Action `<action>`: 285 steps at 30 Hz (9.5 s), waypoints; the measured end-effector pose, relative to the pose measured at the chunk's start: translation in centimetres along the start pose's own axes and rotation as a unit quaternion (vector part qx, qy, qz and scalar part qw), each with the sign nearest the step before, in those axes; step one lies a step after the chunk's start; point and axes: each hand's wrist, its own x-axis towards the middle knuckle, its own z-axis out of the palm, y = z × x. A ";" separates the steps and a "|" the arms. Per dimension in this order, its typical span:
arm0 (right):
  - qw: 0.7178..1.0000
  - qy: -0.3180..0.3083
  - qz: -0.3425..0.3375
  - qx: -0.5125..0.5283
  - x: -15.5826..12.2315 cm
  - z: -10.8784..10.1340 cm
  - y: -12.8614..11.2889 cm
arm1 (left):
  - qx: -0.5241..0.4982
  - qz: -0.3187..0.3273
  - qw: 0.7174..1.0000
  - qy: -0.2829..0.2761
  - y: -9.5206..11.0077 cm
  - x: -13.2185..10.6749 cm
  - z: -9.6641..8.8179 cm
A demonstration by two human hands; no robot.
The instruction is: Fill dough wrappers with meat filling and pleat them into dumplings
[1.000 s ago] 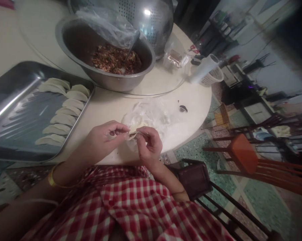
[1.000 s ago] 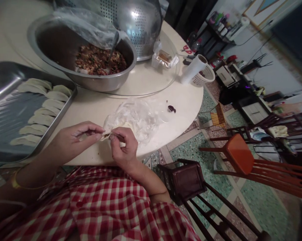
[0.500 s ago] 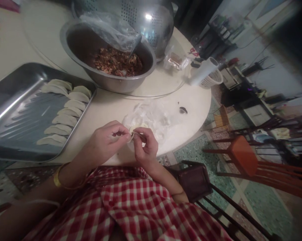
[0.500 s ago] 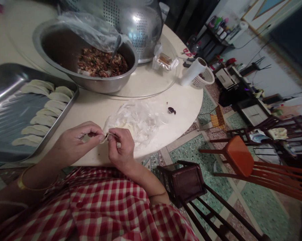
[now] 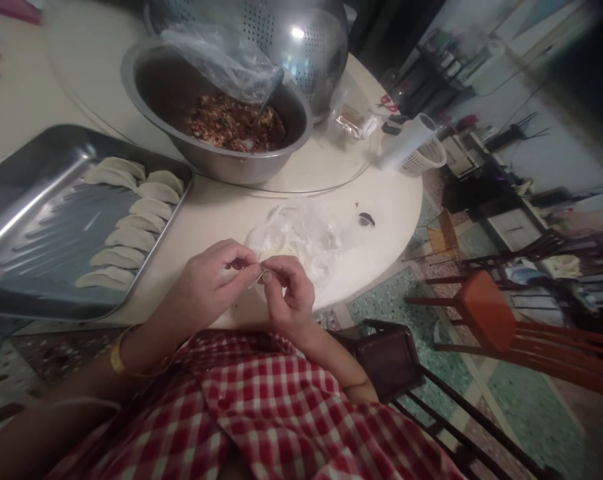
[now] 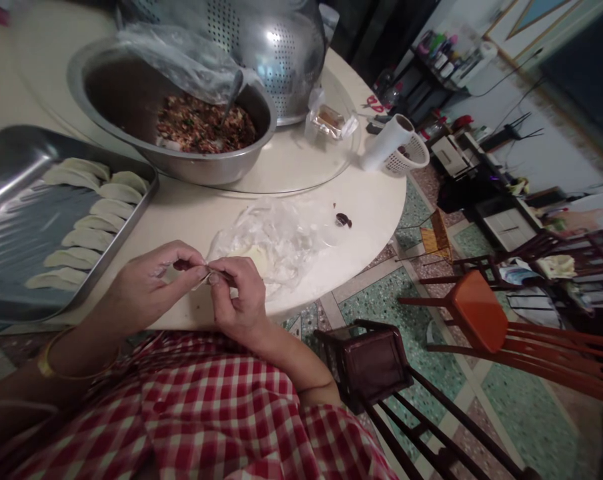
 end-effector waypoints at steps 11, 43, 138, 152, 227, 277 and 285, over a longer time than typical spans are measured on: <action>0.999 -0.004 0.043 -0.008 0.2 -0.1 -0.1 | -0.090 -0.041 0.994 -0.038 -0.7 0.0 -0.2; 1.000 0.014 0.026 -0.005 0.1 -0.3 -0.1 | 0.043 0.110 0.990 0.079 -0.9 -1.1 0.7; 0.998 -0.023 0.021 -0.060 2.1 -5.3 -1.3 | -0.243 -0.036 0.967 0.062 0.3 0.6 4.5; 0.998 -0.005 0.052 -0.040 1.9 -5.1 -1.1 | -0.248 -0.029 0.968 0.030 0.2 0.8 4.9; 0.952 0.013 -0.227 -0.206 2.5 -4.0 -0.1 | -0.361 -0.072 0.927 -0.070 0.9 0.8 3.9; 0.980 0.138 -0.106 -0.097 -0.6 -2.4 2.1 | -0.419 -0.209 0.884 -0.002 2.7 1.1 3.9; 0.966 0.151 -0.145 -0.152 -0.6 -2.2 1.5 | -0.424 -0.203 0.882 0.000 2.8 1.2 4.3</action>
